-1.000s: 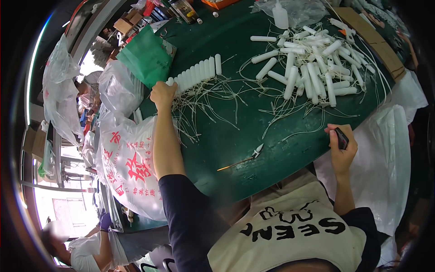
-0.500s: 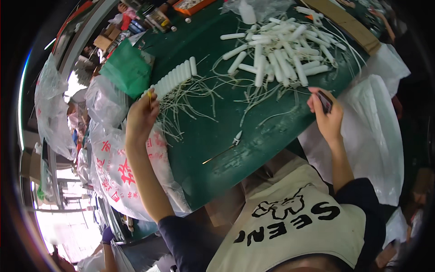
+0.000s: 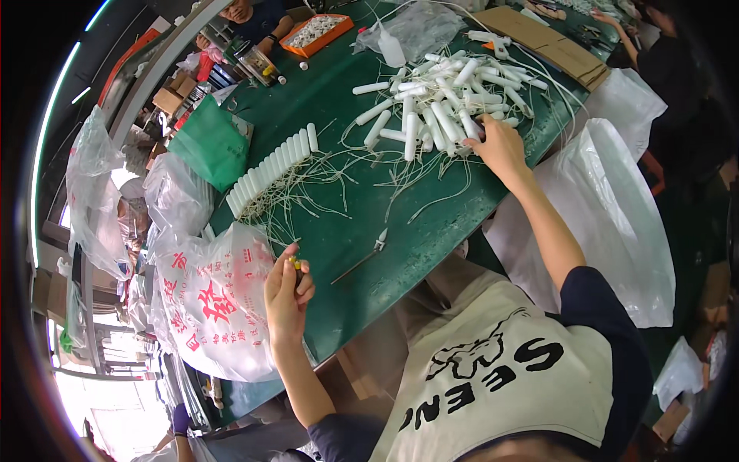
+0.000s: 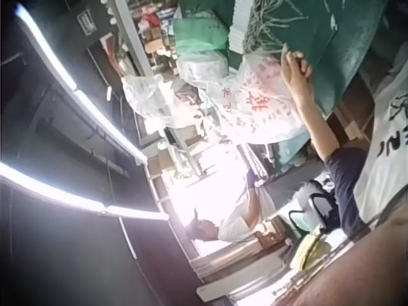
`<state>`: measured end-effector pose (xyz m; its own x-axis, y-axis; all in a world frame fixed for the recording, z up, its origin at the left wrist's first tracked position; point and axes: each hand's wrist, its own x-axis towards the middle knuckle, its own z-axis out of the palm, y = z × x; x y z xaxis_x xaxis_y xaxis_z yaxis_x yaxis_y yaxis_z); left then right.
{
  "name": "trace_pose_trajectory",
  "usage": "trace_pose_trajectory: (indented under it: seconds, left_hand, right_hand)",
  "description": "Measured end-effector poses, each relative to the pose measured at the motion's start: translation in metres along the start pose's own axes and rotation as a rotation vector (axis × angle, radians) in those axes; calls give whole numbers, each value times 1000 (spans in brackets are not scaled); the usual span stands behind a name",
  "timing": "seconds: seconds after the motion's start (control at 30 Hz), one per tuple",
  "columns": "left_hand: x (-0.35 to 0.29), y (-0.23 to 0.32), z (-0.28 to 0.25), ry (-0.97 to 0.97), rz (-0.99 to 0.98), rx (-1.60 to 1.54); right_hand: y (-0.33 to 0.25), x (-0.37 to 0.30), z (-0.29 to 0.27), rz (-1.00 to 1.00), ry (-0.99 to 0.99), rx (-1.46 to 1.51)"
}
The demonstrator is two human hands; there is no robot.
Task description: Assembling small electronic components by inserting wires into plastic tubes at a manufacturing workbench.
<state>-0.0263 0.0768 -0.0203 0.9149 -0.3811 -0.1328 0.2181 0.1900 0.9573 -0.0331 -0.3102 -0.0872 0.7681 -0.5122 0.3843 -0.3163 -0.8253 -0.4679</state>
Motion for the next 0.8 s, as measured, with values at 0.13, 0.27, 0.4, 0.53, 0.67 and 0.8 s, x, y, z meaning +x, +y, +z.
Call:
trace_pose_trajectory:
  seconds: [0.13, 0.27, 0.4, 0.53, 0.67, 0.8]
  left_hand:
    - [-10, 0, -5, 31, 30, 44]
    - [-14, -6, -8, 44, 21, -37]
    - [-13, -17, -11, 47, -36, -109]
    - [-17, -23, -9, 48, -64, -115]
    - [-18, -27, -5, 60, -104, -90]
    - [-17, -34, -7, 75, -123, -66]
  right_hand:
    - [0, 3, -10, 20, -61, 114]
    - [8, 13, -27, 150, -277, 852]
    - [-13, 23, -58, 125, -262, 1334]
    - [-15, 33, -75, -130, -239, 1559]
    - [-7, 25, -102, -519, -470, 1861]
    - [-12, 5, -117, -886, -442, 1816]
